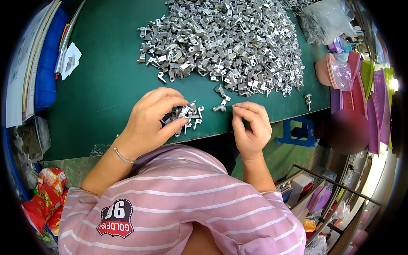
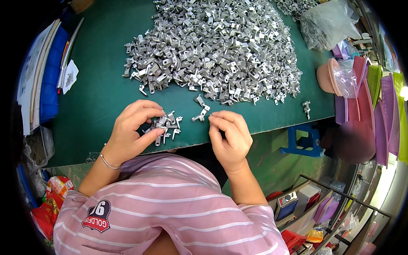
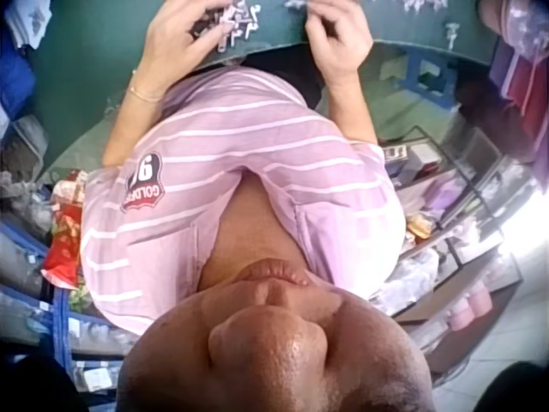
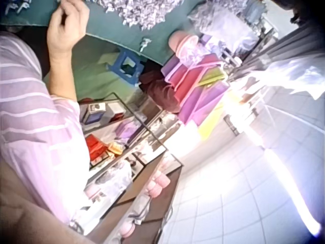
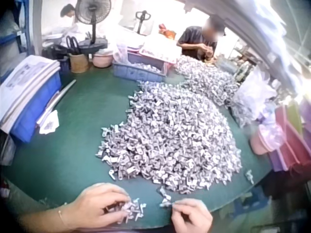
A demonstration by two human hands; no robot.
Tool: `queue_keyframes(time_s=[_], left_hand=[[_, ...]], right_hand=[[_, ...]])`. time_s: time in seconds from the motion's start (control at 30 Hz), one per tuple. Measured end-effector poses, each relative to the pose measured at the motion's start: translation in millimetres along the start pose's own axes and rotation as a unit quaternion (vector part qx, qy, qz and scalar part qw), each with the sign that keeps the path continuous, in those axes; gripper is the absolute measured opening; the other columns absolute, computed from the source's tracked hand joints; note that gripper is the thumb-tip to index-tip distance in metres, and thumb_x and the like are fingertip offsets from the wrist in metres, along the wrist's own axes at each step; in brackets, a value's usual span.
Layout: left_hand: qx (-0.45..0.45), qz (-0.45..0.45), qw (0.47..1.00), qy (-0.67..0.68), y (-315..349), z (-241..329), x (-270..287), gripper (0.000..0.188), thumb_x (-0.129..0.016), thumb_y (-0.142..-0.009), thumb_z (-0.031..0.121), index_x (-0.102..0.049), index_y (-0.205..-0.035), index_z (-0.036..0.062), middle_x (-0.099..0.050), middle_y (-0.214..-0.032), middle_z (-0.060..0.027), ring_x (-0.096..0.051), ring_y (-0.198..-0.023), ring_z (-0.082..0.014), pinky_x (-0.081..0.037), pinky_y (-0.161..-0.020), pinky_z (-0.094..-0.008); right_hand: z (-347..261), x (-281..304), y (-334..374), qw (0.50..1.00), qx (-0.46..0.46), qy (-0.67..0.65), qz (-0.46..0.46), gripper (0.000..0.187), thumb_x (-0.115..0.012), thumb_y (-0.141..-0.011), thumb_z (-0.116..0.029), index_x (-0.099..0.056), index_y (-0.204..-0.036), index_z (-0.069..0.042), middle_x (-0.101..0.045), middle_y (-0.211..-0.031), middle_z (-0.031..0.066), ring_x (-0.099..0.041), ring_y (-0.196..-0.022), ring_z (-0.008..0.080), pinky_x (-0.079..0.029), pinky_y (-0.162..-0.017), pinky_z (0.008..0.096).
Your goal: The person sorts through a large pile of small metal hardware clips on a green workbench by hand, picking up individual pieces and moving them into smaller groups.
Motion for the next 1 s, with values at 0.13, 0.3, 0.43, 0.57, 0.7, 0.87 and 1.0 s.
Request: queue_keyframes(time_s=[0.13,0.3,0.43,0.57,0.7,0.87,1.0], left_hand=[[-0.003,0.0,1.0,0.001,-0.3,-0.5,0.0,0.029,-0.072,-0.069,0.003,-0.063,-0.096,0.0037,-0.061,-0.099,-0.008,-0.057,-0.085,-0.0196,-0.048,-0.067,-0.0271],[-0.003,0.001,1.0,0.003,-0.1,-1.3,-0.2,0.029,-0.072,-0.069,0.003,-0.064,-0.096,0.0038,-0.061,-0.1,-0.008,-0.057,-0.086,-0.0191,-0.048,-0.067,-0.0268],[0.008,-0.002,1.0,0.012,-0.5,-0.3,-2.1,0.029,-0.072,-0.069,0.002,-0.064,-0.097,0.0034,-0.061,-0.101,-0.0082,-0.057,-0.086,-0.0189,-0.048,-0.067,-0.0268],[0.01,-0.01,1.0,0.003,-0.7,-1.0,-2.3,0.029,-0.072,-0.069,0.002,-0.064,-0.097,0.0033,-0.061,-0.101,-0.0088,-0.057,-0.086,-0.019,-0.048,-0.067,-0.0267],[0.002,-0.01,1.0,0.005,-1.0,-0.2,-1.3,0.029,-0.072,-0.069,0.002,-0.063,-0.097,0.0028,-0.061,-0.1,-0.0091,-0.058,-0.085,-0.019,-0.048,-0.068,-0.0265],[-0.006,-0.005,1.0,0.005,-3.6,3.0,-0.7,0.029,-0.073,-0.069,0.003,-0.063,-0.096,0.0025,-0.061,-0.099,-0.009,-0.058,-0.082,-0.0189,-0.048,-0.067,-0.0265],[0.004,-0.003,1.0,0.012,-3.7,5.9,-1.0,0.029,-0.073,-0.069,0.004,-0.063,-0.096,0.0023,-0.061,-0.099,-0.0088,-0.057,-0.081,-0.0179,-0.048,-0.067,-0.0265]], right_hand=[[-0.6,-2.7,4.8,1.0,0.018,-0.006,-0.01,0.021,-0.065,-0.067,0.014,-0.064,-0.084,0.001,-0.063,-0.084,0.0119,-0.062,-0.071,0.0202,-0.05,-0.061,0.0264],[-4.5,-4.7,8.1,0.997,-0.044,-0.041,-0.049,0.026,-0.071,-0.066,0.007,-0.063,-0.09,0.001,-0.06,-0.083,0.0115,-0.058,-0.069,0.0221,-0.048,-0.062,0.0289],[-6.9,-9.4,6.4,0.99,-0.034,0.033,-0.129,0.029,-0.075,-0.065,-0.003,-0.064,-0.092,-0.001,-0.058,-0.081,0.0098,-0.054,-0.074,0.0272,-0.043,-0.069,0.0352],[-8.9,-17.2,12.3,0.995,-0.003,0.007,-0.101,0.027,-0.073,-0.068,-0.001,-0.064,-0.093,-0.001,-0.06,-0.084,0.0103,-0.057,-0.074,0.0272,-0.044,-0.067,0.0351],[-2.1,-15.1,7.4,0.999,-0.031,0.028,-0.032,0.022,-0.071,-0.073,-0.004,-0.061,-0.092,0.0,-0.059,-0.086,0.0139,-0.056,-0.075,0.0298,-0.045,-0.067,0.037],[7.3,-20.3,-6.2,0.992,-0.053,0.088,-0.072,0.019,-0.069,-0.075,-0.004,-0.061,-0.092,-0.002,-0.056,-0.082,0.0137,-0.055,-0.075,0.0315,-0.045,-0.068,0.0385],[12.2,-17.7,1.4,0.945,-0.249,-0.204,-0.063,0.013,-0.065,-0.078,0.006,-0.061,-0.089,0.0,-0.061,-0.091,0.009,-0.061,-0.082,0.0172,-0.05,-0.072,0.0276]])
Point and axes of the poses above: each hand's wrist, its own y-axis away from the middle knuckle, its own x-axis out of the back of the hand, z = x × y, the point moved 4 cm from there along -y, towards the middle knuckle
